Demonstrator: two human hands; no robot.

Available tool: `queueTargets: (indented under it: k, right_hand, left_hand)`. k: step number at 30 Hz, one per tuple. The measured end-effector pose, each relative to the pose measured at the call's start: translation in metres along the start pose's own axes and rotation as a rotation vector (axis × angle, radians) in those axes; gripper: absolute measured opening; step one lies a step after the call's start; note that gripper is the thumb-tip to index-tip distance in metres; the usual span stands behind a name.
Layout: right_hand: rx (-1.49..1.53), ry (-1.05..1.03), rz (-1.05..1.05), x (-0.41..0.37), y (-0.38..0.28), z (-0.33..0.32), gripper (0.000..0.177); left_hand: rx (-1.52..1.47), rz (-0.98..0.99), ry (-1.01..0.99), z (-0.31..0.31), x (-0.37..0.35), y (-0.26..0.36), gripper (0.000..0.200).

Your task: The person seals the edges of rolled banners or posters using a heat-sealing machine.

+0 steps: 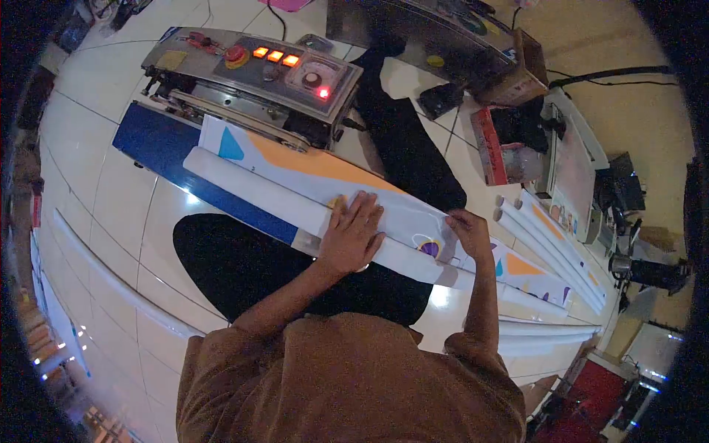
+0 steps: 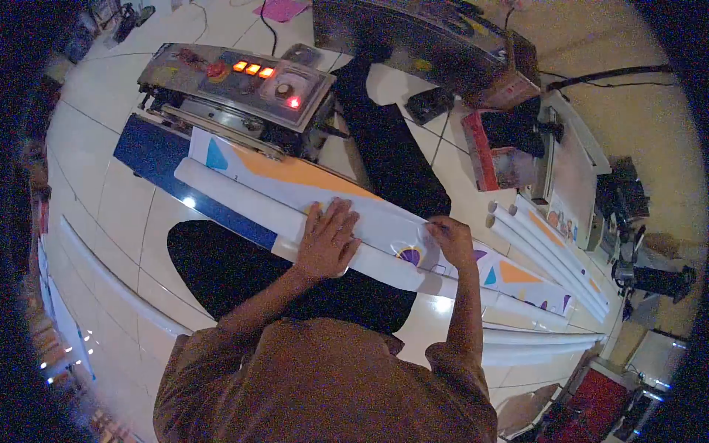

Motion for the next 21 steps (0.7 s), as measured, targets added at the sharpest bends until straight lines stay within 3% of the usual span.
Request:
queueTargets:
  k: [8,10,12,14,17,21]
  right_hand:
    - [-0.062,-0.055,0.031,0.015,0.008,0.005,0.020]
    - [-0.067,-0.062,-0.063,0.016,0.015,0.003,0.020]
    - [-0.163,-0.109,0.028,0.014,0.003,-0.003,0.021]
    - [-0.079,-0.105,-0.053,0.014,0.036,0.002,0.022]
    - [-0.049,-0.090,-0.007,0.006,0.003,-0.004,0.024]
    - [-0.078,-0.125,-0.013,0.006,0.007,-0.008,0.025]
  left_hand:
    - [0.037,0.001,-0.066,0.009,-0.003,-0.002,0.048]
    - [0.013,0.033,-0.121,0.013,-0.005,-0.003,0.045]
    - [0.005,0.005,-0.096,0.008,-0.006,-0.002,0.045]
    - [-0.105,0.028,-0.039,0.008,-0.007,0.000,0.047]
    - [-0.060,0.051,0.043,0.005,-0.006,0.001,0.048]
    - [-0.104,0.048,0.003,0.003,-0.005,0.002,0.050]
Point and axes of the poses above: each hand's wrist, its own x-axis towards the middle knuckle, its own z-axis out of the palm, y = z × x, the point moved 3 cm from there along x, towards the middle knuckle, and after that the axes turned 5 degrees about -x, right-handed, at the moved point
